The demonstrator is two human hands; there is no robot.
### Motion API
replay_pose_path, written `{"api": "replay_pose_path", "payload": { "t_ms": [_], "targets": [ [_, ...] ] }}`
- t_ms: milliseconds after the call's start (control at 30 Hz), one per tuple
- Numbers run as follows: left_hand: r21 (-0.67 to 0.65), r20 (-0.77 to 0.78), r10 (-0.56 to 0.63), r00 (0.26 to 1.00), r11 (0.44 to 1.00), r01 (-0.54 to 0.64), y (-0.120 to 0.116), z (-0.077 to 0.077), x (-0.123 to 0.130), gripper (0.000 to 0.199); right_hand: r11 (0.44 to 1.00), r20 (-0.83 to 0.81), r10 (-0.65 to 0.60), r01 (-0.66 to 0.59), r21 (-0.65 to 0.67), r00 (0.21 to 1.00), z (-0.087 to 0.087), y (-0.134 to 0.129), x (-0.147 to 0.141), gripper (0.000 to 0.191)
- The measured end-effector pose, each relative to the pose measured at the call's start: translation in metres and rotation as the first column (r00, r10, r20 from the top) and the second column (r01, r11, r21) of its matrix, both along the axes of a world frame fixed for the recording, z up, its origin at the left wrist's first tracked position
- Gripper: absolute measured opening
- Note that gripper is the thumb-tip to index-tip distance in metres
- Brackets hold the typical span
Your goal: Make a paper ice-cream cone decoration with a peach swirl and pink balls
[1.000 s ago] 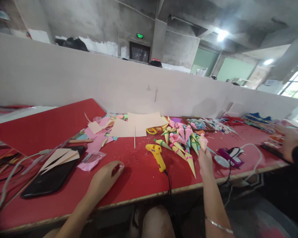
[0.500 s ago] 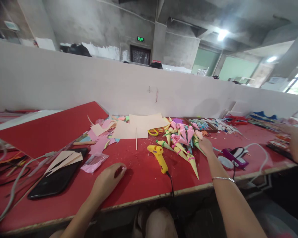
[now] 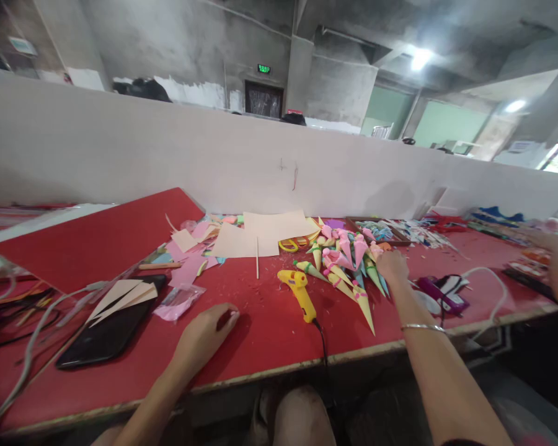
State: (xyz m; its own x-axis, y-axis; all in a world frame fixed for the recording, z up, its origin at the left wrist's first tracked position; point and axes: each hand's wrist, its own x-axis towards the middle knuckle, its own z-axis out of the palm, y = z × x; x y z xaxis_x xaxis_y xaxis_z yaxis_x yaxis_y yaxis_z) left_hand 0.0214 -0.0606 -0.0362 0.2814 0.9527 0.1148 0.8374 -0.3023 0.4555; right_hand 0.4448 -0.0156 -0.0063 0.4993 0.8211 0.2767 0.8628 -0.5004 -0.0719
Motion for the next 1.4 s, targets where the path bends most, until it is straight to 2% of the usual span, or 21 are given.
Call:
{"api": "replay_pose_path", "payload": {
  "t_ms": [200,367,400,467,533,567,633,700,800,867,933,1000,1100,1233,1400],
  "targets": [
    [0.014,0.038,0.010,0.999,1.000,-0.011,0.002,-0.004,-0.001,0.028,0.987,0.016,-0.028,0.025,0.161,0.999,0.007,-0.011,-0.006,0.036],
    [0.001,0.077,0.014,0.997,1.000,-0.014,0.003,-0.006,-0.001,0.031,0.912,0.041,0.019,-0.035,0.409,0.999,0.037,-0.024,-0.026,0.033],
    [0.005,0.083,0.007,0.997,1.000,-0.008,0.002,-0.006,-0.001,0.029,0.880,0.053,0.041,-0.061,0.470,0.998,0.045,-0.027,-0.034,0.032],
    [0.020,0.091,0.002,0.996,1.000,-0.004,0.002,-0.005,-0.001,0.023,0.724,0.066,0.199,-0.193,0.662,0.978,0.059,-0.035,-0.054,0.027],
    [0.029,0.095,0.020,0.995,0.999,-0.023,0.000,-0.004,-0.001,0.018,0.635,0.107,0.352,-0.321,0.703,0.930,0.070,-0.044,-0.078,0.022],
    [0.030,0.098,0.038,0.994,0.999,-0.042,-0.001,-0.003,-0.001,0.017,0.623,0.126,0.420,-0.386,0.681,0.899,0.074,-0.049,-0.091,0.021],
    [0.027,0.105,0.078,0.991,0.996,-0.081,-0.002,-0.002,-0.001,0.019,0.643,0.119,0.512,-0.472,0.603,0.850,0.077,-0.057,-0.114,0.021],
    [0.036,0.117,0.091,0.989,0.995,-0.096,-0.004,-0.001,-0.001,0.026,0.713,0.041,0.565,-0.512,0.479,0.824,0.073,-0.065,-0.131,0.024],
    [0.075,0.146,0.069,0.987,0.994,-0.080,-0.007,-0.001,-0.002,0.039,0.839,-0.114,0.531,-0.503,0.205,0.839,0.054,-0.074,-0.142,0.033],
    [0.101,0.192,0.059,0.980,0.992,-0.079,-0.007,-0.002,-0.002,0.041,0.864,-0.201,0.502,-0.494,0.096,0.841,0.033,-0.077,-0.143,0.036],
    [0.120,0.253,0.049,0.966,0.989,-0.081,-0.007,-0.003,-0.002,0.036,0.871,-0.254,0.488,-0.486,0.074,0.835,0.010,-0.077,-0.145,0.040],
    [0.139,0.309,0.032,0.951,0.987,-0.078,-0.006,-0.004,-0.002,0.027,0.856,-0.292,0.515,-0.503,0.123,0.806,-0.011,-0.076,-0.152,0.041],
    [0.155,0.349,0.008,0.937,0.986,-0.066,-0.004,-0.006,-0.001,0.017,0.851,-0.332,0.523,-0.507,0.139,0.785,-0.033,-0.074,-0.168,0.039],
    [0.168,0.368,-0.026,0.929,0.985,-0.039,-0.002,-0.010,-0.002,0.016,0.869,-0.295,0.489,-0.487,0.086,0.821,-0.043,-0.071,-0.178,0.030],
    [0.108,0.506,-0.023,0.862,0.994,-0.037,-0.001,-0.011,-0.005,0.021,0.908,-0.235,0.417,-0.411,0.075,0.878,-0.044,-0.068,-0.159,0.025]
  ]
}}
